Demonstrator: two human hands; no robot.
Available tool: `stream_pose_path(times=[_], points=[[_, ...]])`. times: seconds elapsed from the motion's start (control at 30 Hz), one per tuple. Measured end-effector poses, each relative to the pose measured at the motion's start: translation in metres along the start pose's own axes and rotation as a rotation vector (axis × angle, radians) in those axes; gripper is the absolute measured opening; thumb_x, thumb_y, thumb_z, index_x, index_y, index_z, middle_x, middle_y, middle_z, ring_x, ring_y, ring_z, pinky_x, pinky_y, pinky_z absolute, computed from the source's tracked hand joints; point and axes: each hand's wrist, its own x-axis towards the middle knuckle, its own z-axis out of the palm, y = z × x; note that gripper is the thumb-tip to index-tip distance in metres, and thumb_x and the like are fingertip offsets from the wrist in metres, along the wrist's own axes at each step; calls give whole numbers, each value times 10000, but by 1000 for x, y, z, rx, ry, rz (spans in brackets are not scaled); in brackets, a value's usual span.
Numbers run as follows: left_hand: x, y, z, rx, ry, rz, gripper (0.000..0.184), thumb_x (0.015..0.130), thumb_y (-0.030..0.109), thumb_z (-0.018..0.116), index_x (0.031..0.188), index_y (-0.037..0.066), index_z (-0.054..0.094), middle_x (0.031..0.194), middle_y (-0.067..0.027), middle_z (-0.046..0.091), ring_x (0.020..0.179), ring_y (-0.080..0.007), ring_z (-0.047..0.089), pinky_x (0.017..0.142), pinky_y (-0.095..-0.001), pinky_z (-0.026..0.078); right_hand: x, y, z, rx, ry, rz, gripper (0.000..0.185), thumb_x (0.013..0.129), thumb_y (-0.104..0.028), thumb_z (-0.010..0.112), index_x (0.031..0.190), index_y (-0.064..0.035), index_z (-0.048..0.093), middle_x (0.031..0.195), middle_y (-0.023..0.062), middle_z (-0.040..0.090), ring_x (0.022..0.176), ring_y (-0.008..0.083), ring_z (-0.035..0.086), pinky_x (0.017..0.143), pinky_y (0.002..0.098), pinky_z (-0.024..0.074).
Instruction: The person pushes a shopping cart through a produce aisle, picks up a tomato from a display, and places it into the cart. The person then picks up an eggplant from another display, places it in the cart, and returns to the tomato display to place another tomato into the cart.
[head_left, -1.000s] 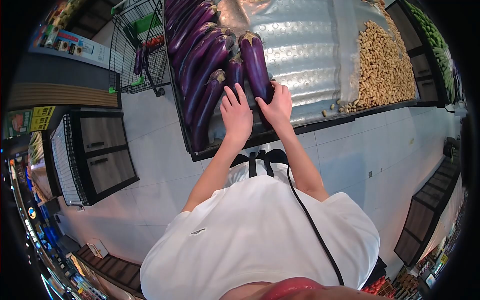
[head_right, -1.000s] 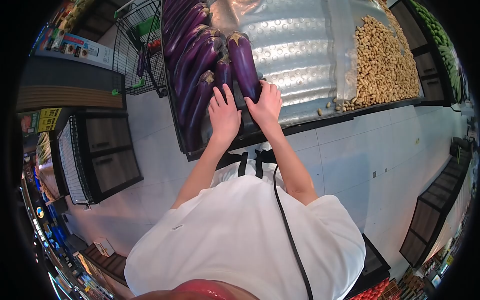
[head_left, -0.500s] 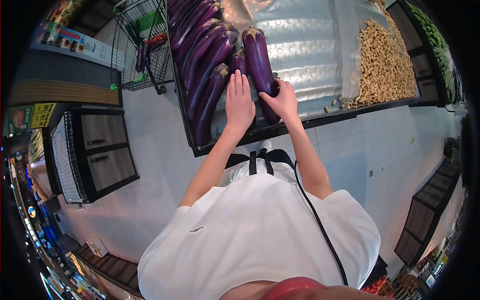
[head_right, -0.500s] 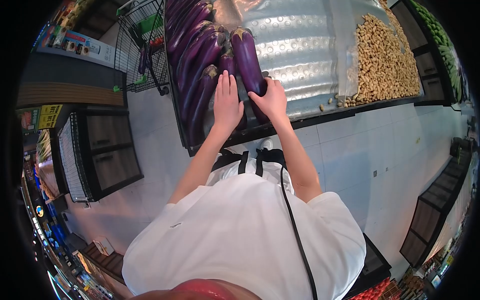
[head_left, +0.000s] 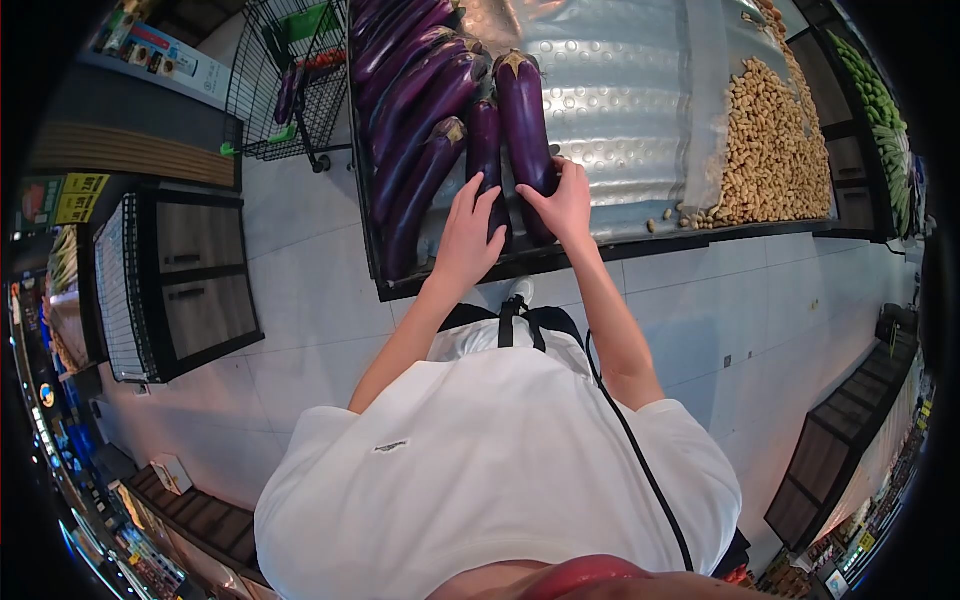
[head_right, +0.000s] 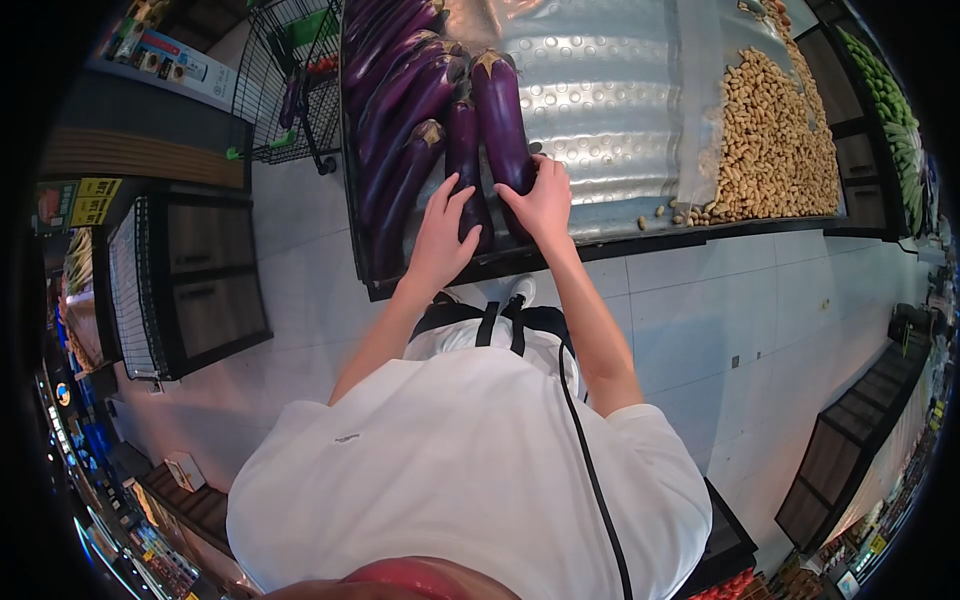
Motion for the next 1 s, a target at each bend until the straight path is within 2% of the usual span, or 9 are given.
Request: stream_pose_path(times=[0.13, 0.37, 0.47, 0.53, 0.73, 0.83, 0.9, 0.97, 1.0], points=[[-58, -6, -13, -15, -8, -116, 522, 828, 46, 719, 1317, 23, 541, 1493, -206, 415, 1362, -405, 442, 1096, -457, 433, 6, 15, -3, 334, -40, 42, 764, 705, -365, 898, 1268, 30, 564, 1195, 174, 594, 1106, 308, 596, 968, 415, 495], [-103, 4, -44, 65, 115, -229, 394, 818, 12, 709, 1196, 46, 606, 1369, -164, 510, 1265, -353, 537, 1056, -426, 455, 13, 0, -17, 262, 32, -66, 636, 758, -278, 870, 1256, -6, 582, 1150, 138, 592, 1002, 266, 601, 914, 375, 499], [-109, -4, -49, 45, 168, -305, 181, 814, -10, 704, 970, 32, 625, 1080, -119, 617, 1086, -303, 608, 934, -403, 493, 14, -20, -28, 379, 238, -106, 291, 835, -84, 775, 1089, -45, 638, 1029, 77, 621, 942, 215, 590, 798, 356, 471], [-112, -8, -52, 57, 180, -330, 113, 814, -30, 694, 856, 27, 607, 878, -89, 632, 939, -272, 645, 840, -375, 516, 10, -27, -17, 505, 302, -131, 149, 899, -52, 720, 1029, -39, 648, 810, 11, 594, 705, 101, 538, 621, 265, 421], [-161, -61, -84, 0, 347, -487, 91, 840, -11, 685, 911, 22, 638, 888, -107, 665, 815, -260, 671, 758, -351, 532, -51, -111, 27, 765, -277, -223, 127, 994, -106, 632, 955, -13, 710, 647, -8, 566, 590, 26, 475, 523, 246, 376], [-186, -95, -112, 17, 339, -504, 87, 853, -2, 673, 936, 24, 664, 869, -111, 689, 813, -250, 677, 762, -346, 530, -93, -149, 52, 666, -579, -368, 350, 964, -192, 664, 691, 10, 582, 622, 144, 557, 523, 264, 516, 524, 357, 408], [-199, -116, -134, 29, 322, -495, 73, 880, 9, 656, 951, 21, 668, 858, -112, 699, 805, -236, 693, 753, -341, 534, -127, -169, 76, 568, -601, -375, 293, 1000, -199, 596, 796, 8, 565, 646, 192, 534, 557, 362, 525, 549, 401, 428], [-208, -133, -150, -56, 363, -467, 65, 899, 16, 646, 961, 17, 666, 852, -111, 706, 795, -226, 702, 747, -336, 536, -154, -189, 102, 682, -775, -156, 117, 1019, -137, 527, 983, -32, 565, 611, 49, 548, 557, 170, 543, 574, 344, 457], [-212, -138, -160, -135, 392, -487, 61, 917, 23, 636, 970, 14, 664, 846, -111, 713, 785, -215, 711, 741, -332, 538, -160, -203, 110, 642, -805, -174, 113, 1008, -126, 512, 1005, -29, 570, 637, 74, 575, 598, 207, 584, 609, 371, 479]])
